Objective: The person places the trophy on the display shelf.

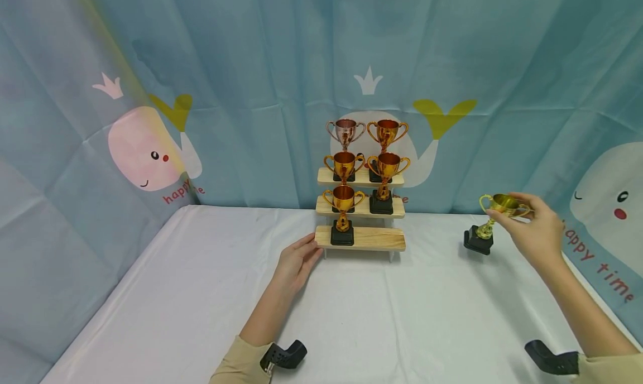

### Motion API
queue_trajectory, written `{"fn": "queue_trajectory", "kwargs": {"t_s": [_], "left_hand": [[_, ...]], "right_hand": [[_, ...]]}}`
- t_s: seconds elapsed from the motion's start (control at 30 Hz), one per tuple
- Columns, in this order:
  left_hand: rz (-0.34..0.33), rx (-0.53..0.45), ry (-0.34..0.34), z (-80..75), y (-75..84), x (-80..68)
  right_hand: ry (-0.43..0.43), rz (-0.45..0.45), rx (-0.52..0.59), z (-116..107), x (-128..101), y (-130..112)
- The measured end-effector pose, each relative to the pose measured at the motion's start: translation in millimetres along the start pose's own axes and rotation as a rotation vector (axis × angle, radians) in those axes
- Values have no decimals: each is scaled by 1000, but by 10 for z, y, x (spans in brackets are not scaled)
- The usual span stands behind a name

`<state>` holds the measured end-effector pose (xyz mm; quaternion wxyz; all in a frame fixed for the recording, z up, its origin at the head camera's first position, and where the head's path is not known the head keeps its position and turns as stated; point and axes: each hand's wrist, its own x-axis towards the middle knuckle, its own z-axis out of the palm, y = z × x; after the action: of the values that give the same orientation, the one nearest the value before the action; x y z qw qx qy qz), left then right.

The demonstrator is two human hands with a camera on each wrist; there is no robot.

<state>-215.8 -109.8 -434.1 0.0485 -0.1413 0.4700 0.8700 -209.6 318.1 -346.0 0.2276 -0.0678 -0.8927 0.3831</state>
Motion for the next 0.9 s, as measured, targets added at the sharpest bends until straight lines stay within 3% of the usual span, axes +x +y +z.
{"fn": "queue_trajectory", "kwargs": {"t_s": [0.9], "left_hand": [[-5,1,11,-17,-17,28]], "right_hand": [[-62,-131,102,212,-137,-420]]}}
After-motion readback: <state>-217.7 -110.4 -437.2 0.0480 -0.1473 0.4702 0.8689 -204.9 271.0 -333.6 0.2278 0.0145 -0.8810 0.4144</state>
